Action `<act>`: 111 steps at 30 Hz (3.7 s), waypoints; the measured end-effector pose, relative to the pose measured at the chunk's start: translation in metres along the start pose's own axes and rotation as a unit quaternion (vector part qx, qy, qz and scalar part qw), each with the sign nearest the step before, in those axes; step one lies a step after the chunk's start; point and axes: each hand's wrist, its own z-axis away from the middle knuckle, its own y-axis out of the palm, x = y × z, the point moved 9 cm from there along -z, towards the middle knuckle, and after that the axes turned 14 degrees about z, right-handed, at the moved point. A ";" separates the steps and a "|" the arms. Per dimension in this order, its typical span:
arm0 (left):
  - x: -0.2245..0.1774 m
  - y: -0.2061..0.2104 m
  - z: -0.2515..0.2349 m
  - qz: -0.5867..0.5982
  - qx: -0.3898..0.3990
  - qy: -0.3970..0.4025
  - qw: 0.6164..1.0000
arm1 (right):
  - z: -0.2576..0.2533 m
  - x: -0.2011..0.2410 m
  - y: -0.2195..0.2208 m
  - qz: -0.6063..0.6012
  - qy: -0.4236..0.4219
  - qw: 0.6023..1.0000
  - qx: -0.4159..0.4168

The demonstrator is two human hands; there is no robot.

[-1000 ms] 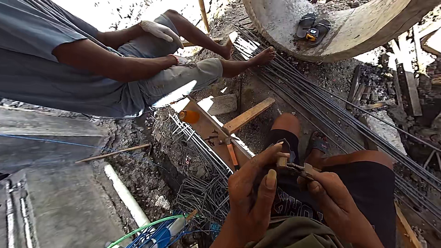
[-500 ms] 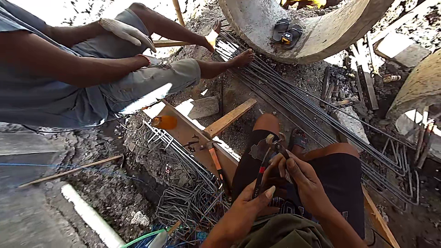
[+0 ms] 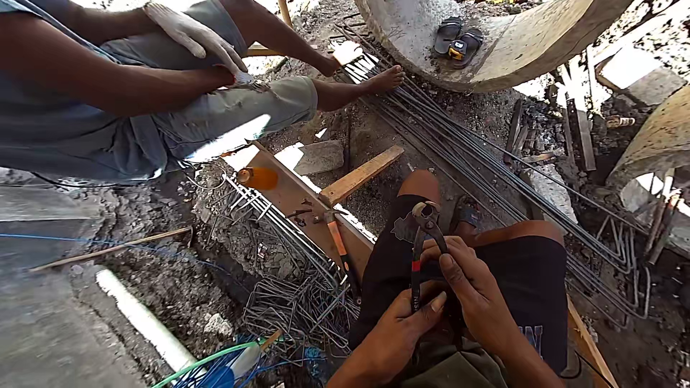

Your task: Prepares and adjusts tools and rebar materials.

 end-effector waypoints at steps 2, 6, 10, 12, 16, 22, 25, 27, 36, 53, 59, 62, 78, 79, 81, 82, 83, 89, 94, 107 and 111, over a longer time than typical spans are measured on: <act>-0.004 0.006 0.003 0.001 0.054 0.010 0.999 | -0.001 0.003 -0.002 -0.038 -0.009 0.999 0.026; -0.006 0.021 0.007 0.050 0.115 0.017 0.992 | -0.001 0.004 0.000 -0.100 -0.002 0.994 0.054; -0.006 0.026 0.008 0.061 0.116 0.030 0.991 | -0.002 0.005 0.002 -0.143 0.003 0.989 0.046; -0.006 0.026 0.008 0.065 0.108 0.033 0.991 | -0.002 0.005 0.002 -0.150 0.004 0.988 0.045; -0.008 0.024 0.007 0.056 0.086 0.050 0.993 | -0.003 0.004 0.003 -0.145 0.006 0.988 0.044; -0.008 0.023 0.005 0.071 0.045 0.050 0.995 | -0.001 0.000 0.004 -0.140 0.022 0.989 0.039; -0.007 0.025 0.004 0.084 0.030 0.047 0.995 | -0.001 -0.001 0.004 -0.146 0.027 0.988 0.037; -0.007 0.025 0.003 0.089 0.024 0.045 0.995 | -0.001 -0.003 0.004 -0.151 0.030 0.987 0.036; -0.003 0.021 -0.003 0.101 0.012 0.046 0.994 | -0.002 -0.007 0.017 -0.252 0.056 0.963 0.077; -0.039 -0.002 0.006 -0.305 0.063 0.333 0.890 | 0.002 0.035 0.011 -0.133 -0.223 0.948 0.187; -0.046 0.002 0.011 -0.381 0.065 0.387 0.837 | 0.007 0.045 0.014 -0.109 -0.253 0.938 0.210; -0.046 0.004 0.011 -0.386 0.061 0.385 0.836 | 0.009 0.047 0.013 -0.103 -0.257 0.938 0.209; -0.039 -0.001 0.010 -0.428 0.069 0.409 0.803 | 0.012 0.051 0.013 -0.082 -0.269 0.934 0.219; -0.043 0.003 0.012 -0.435 0.066 0.407 0.800 | 0.012 0.050 0.013 -0.081 -0.269 0.934 0.219; -0.047 0.008 0.014 -0.434 0.061 0.413 0.798 | 0.013 0.049 0.013 -0.080 -0.268 0.935 0.218; -0.047 0.008 0.014 -0.433 0.059 0.415 0.798 | 0.013 0.048 0.013 -0.080 -0.267 0.935 0.218; -0.047 0.008 0.014 -0.432 0.056 0.416 0.798 | 0.013 0.048 0.013 -0.080 -0.265 0.936 0.218; -0.046 0.005 0.014 -0.463 0.045 0.414 0.782 | 0.010 0.037 0.006 -0.131 -0.217 0.948 0.193; -0.045 0.010 0.016 -0.513 0.027 0.401 0.758 | 0.008 0.034 -0.004 -0.084 -0.226 0.958 0.156; -0.047 0.009 0.015 -0.515 0.019 0.371 0.773 | -0.001 0.024 -0.026 0.018 -0.246 0.956 0.157; -0.043 0.007 0.015 -0.501 0.008 0.375 0.780 | -0.001 0.022 -0.025 0.018 -0.236 0.959 0.153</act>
